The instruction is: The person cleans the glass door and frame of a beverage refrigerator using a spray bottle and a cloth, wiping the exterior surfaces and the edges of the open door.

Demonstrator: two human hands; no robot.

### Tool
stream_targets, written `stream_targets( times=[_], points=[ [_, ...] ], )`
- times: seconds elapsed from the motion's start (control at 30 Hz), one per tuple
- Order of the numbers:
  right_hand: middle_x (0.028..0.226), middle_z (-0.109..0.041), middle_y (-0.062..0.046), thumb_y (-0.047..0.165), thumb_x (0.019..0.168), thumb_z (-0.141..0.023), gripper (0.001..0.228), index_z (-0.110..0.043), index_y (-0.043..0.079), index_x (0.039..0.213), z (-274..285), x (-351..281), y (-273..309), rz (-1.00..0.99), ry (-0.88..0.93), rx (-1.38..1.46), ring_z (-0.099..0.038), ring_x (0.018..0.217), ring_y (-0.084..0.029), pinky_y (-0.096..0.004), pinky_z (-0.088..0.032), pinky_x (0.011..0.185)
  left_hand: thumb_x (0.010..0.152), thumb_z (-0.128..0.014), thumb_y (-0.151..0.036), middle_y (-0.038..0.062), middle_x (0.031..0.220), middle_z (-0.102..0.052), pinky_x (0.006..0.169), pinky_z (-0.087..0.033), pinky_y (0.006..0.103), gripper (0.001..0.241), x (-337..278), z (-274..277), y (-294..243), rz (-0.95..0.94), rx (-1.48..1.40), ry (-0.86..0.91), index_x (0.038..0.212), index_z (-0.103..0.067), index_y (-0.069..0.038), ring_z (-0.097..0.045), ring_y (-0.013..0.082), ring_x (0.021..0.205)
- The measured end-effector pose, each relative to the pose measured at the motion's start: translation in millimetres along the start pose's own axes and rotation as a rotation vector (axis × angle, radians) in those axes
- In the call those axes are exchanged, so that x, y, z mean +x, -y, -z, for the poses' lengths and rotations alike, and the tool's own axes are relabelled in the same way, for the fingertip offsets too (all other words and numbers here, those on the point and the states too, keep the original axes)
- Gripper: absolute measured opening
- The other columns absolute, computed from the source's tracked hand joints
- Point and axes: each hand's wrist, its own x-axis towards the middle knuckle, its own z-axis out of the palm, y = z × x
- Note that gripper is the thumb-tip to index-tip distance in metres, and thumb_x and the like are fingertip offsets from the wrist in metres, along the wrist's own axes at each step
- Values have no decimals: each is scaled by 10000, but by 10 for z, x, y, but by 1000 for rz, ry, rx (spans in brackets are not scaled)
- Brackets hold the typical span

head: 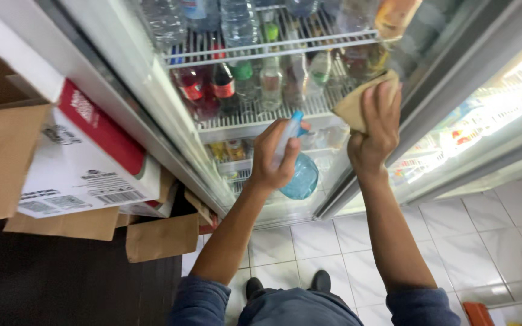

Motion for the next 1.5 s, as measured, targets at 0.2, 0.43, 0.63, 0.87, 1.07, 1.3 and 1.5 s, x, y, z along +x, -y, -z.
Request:
stream_targets(
  times=[0.2, 0.43, 0.63, 0.87, 1.07, 1.3, 1.5],
  points=[
    [1602, -472, -266, -24, 987, -440, 550, -457, -43, 1536, 261, -86, -161, -260, -81, 346, -498, 1514, -379, -429, -415, 1254, 1111, -536, -339, 93, 904, -669, 676, -511, 329, 321, 147, -320, -19, -46, 75, 51, 1071, -650, -41, -661, 202, 732],
    [1663, -350, -276, 285, 1120, -483, 544, -440, -32, 1560, 16, -179, -150, -161, -76, 329, -350, 1590, -436, -433, -315, 1283, 1062, -563, -294, 95, 816, -660, 610, -480, 356, 273, 105, -230, 87, -4, 188, 3, 994, -655, -45, -652, 222, 668],
    [1683, -249, -300, 261, 1062, -532, 618, -388, -46, 1579, -602, -176, 276, -96, -23, 255, -111, 1603, -526, -631, -31, 1304, 1076, -554, -360, 108, 828, -665, 656, -503, 348, 350, -124, 172, 94, 69, 216, -123, 985, -650, -36, -660, 228, 704],
    [1605, -397, -262, 187, 914, -578, 602, -527, 5, 1485, -1194, -249, 1146, 30, 189, 118, -242, 1528, -539, -667, -33, 1263, 1071, -497, -461, 116, 876, -673, 695, -508, 361, 490, -416, 723, 93, 132, 318, -307, 1042, -667, -3, -646, 229, 744],
    [1589, -513, -113, 239, 1031, -595, 516, -590, 76, 1520, -1420, -89, 1893, 372, 161, 153, -374, 1525, -325, -556, -28, 1270, 1110, -394, -588, 193, 1248, -635, 1023, -510, 399, 704, -751, 1138, 54, -82, 456, -499, 1222, -618, 70, -642, 313, 1147],
    [1606, -509, 8, 143, 1040, -492, 512, -589, 172, 1542, -1428, -13, 2195, 611, 236, 107, -386, 1525, -172, -473, -20, 1290, 1115, -399, -572, 247, 1420, -549, 1069, -521, 440, 739, -1016, 1393, 246, -70, 437, -637, 1363, -545, 109, -618, 351, 1238],
    [1595, -516, 53, 168, 1057, -507, 491, -602, 226, 1534, -1290, -101, 1787, 687, 216, 4, -374, 1526, -151, -465, -24, 1308, 1112, -445, -505, 285, 1386, -582, 1079, -509, 450, 682, -1022, 1178, 402, -68, 485, -548, 1390, -512, 114, -633, 391, 1231]
  ],
)
